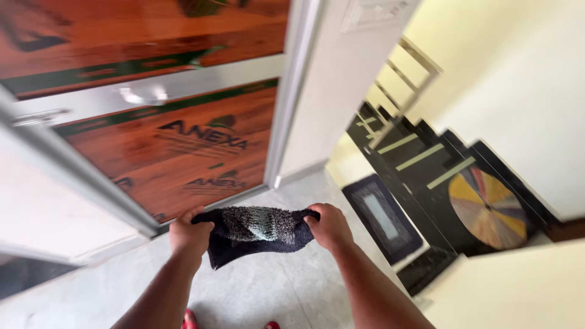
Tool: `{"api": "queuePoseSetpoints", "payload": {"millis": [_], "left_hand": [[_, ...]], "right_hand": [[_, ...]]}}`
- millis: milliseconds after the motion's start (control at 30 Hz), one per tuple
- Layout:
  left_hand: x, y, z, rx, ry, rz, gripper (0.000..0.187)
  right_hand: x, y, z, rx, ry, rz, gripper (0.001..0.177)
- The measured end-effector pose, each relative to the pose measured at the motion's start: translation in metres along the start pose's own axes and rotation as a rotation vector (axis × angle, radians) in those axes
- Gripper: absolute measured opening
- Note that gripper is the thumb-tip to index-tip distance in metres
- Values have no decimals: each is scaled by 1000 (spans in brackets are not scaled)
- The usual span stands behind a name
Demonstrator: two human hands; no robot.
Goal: The person picks up a small black mat from the floor, carries it into a tiled bathroom, and places it on the floor. They then use a red cup to pour water from a wall tap onto the mat and scrub it with a brush.
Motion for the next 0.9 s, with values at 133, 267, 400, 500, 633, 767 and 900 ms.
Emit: {"api": "queuePoseSetpoints", "payload": {"millis": [133, 267, 400, 500, 633, 767, 900], "left_hand": [[18, 81, -9, -104, 114, -93, 45], [43, 148, -21, -153, 234, -269, 46], [89, 227, -31, -229, 251, -316, 48], [122, 292, -40, -307, 206, -438, 49], [158, 387, -70, -419, 324, -408, 46], [194, 453, -86, -548, 373, -466, 43], [230, 499, -89, -630, 386, -520, 39]], "right_hand": [[47, -30, -3, 87, 68, -45, 26], [99, -75, -10, 123, 270, -45, 28], [154, -137, -34, 167, 448, 26, 28], [194, -181, -52, 221, 467, 1, 28], [260, -235, -86, 272, 647, 14, 29], [299, -287, -117, 338, 703, -16, 28], [324, -344, -140, 432, 653, -96, 29]]}}
Point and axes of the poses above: each hand's wrist, its own z-axis towards the middle knuckle, its own y-axis out of the back of the hand, x = y × z, the point moved 5 cm from there along z, towards the middle knuckle, and after that the axes turned 7 degrees about z, right-handed, at the moved point
